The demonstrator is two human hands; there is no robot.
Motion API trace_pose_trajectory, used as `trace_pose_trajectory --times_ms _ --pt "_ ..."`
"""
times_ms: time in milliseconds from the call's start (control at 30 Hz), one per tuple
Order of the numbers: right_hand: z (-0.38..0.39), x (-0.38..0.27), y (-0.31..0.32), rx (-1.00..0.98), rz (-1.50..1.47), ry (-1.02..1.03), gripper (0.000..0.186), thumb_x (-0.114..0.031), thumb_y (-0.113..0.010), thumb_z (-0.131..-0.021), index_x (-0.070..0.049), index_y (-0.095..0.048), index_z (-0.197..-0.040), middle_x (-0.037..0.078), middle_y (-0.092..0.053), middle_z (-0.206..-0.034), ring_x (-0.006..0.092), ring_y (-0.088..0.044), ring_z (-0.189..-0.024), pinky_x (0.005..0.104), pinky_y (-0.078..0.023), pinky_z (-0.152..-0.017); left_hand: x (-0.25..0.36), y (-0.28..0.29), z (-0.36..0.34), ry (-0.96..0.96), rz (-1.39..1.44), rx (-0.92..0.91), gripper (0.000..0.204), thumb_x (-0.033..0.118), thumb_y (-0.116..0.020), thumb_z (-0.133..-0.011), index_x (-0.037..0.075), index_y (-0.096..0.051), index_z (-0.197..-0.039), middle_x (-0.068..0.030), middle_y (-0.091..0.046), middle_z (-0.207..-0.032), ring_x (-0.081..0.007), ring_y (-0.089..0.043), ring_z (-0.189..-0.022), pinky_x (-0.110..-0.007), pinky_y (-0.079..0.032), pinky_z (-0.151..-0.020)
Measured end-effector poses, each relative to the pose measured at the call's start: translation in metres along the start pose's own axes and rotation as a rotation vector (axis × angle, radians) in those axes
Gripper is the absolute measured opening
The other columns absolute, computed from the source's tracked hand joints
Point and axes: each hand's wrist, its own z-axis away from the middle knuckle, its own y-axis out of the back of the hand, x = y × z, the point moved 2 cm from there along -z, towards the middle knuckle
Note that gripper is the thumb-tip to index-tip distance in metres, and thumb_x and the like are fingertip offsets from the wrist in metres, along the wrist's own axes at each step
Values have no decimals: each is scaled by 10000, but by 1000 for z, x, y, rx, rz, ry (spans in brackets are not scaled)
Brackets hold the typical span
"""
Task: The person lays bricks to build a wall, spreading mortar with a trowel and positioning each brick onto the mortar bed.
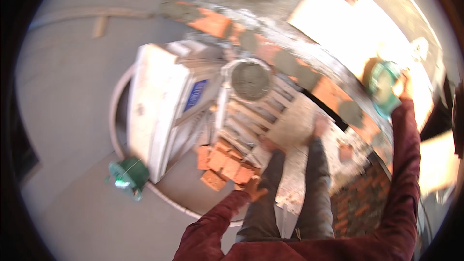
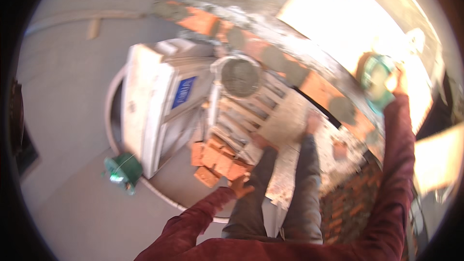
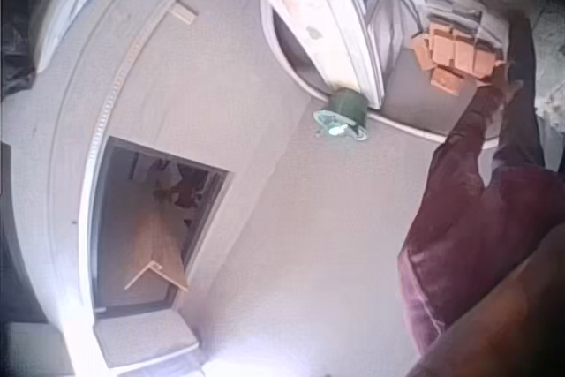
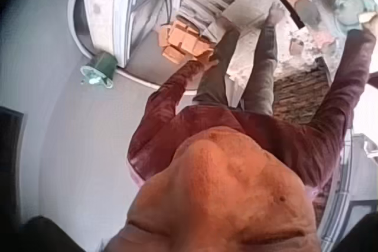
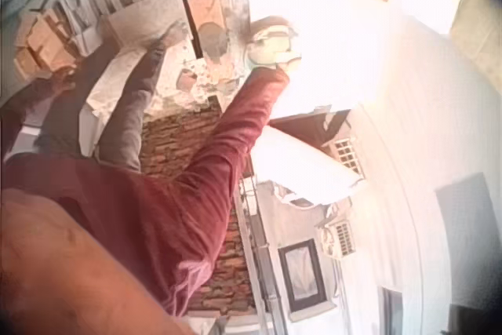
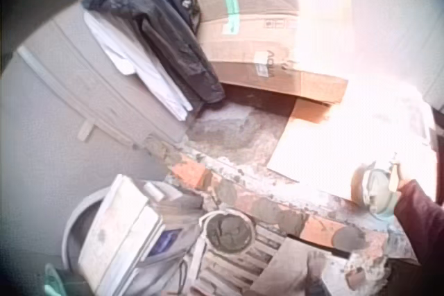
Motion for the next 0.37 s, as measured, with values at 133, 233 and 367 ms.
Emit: trace_pose_trajectory --times_ms 133,233,367 --pt "112 211 -226 -165 671 64 495 -347 -362 -944 -12 -481 -1289 161 -544 -1294 272 -488 -1196 395 -351 -1022 17 -34 89 109 168 33 920 566 -604 -828 251 -89 -1522 -257 52 -1549 -455 -41 -1426 -538 -173 -1128" --pt "184 238 -252 -184 971 18 594 -429 -262 -984 -2 -457 -1348 167 -520 -1342 288 -449 -1260 392 -291 -1077 76 -56 76 106 -67 -87 925 582 -597 -820 260 -91 -1523 -238 47 -1557 -429 10 -1437 -562 -137 -1128" --pt "196 260 -257 -211 824 -138 702 -580 -236 -965 -69 -419 -1411 207 -396 -1443 318 -309 -1374 397 -177 -1150 129 -64 76 74 -189 -276 941 579 -599 -815 239 -86 -1527 -109 5 -1592 -413 33 -1441 -654 -68 -1099"
